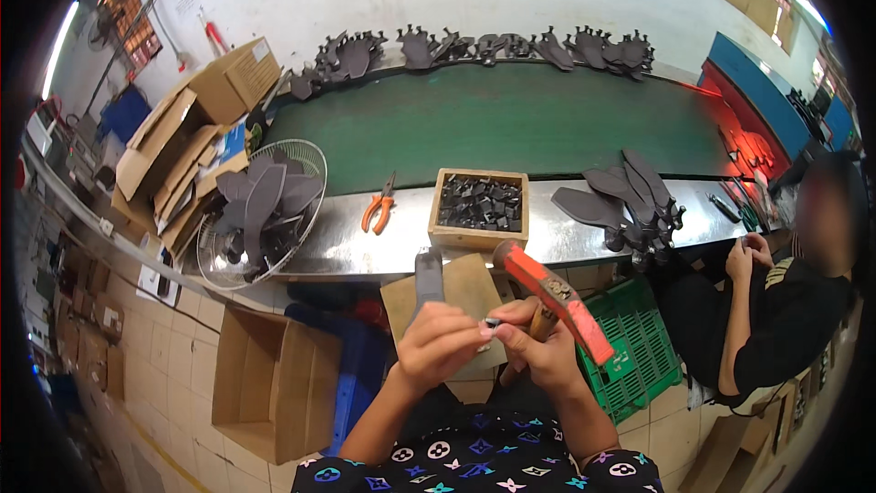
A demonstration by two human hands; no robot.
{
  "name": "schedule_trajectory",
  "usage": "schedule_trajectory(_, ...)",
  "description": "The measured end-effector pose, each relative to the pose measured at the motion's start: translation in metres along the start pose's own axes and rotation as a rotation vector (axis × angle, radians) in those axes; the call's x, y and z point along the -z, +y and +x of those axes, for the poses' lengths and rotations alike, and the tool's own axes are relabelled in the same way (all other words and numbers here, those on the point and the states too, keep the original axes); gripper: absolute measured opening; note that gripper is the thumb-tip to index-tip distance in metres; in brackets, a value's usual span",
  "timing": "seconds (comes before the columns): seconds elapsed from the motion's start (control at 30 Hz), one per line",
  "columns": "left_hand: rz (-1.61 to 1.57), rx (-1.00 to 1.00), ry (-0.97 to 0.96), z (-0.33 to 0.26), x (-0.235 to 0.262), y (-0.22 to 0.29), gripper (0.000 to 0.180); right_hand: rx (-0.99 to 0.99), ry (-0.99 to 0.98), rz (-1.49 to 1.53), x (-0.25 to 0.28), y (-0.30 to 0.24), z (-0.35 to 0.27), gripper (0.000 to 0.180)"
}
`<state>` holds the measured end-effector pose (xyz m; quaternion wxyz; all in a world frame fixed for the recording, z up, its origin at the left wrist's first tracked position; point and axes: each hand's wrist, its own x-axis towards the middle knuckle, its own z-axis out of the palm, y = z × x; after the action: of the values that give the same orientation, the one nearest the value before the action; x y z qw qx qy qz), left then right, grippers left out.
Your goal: Hammering small plastic or metal attachments onto shoe soles at a manufacturing station.
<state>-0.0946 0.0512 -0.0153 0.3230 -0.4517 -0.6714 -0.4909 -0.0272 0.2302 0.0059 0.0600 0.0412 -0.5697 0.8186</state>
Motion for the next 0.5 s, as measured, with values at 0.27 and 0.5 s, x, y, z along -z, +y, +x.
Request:
schedule_trajectory(0.27, 0.330, 0.662, -0.051, -0.031, 0.002, -0.098, 0.032, 0.048, -0.061, 0.179, 0.015, 0.038, 0.020, 0.018)
schedule_trajectory(0.5, 0.336, 0.722, -0.125, -0.035, 0.001, -0.108, 0.029, -0.140, -0.051, 0.148, 0.018, 0.033, 0.024, 0.016)
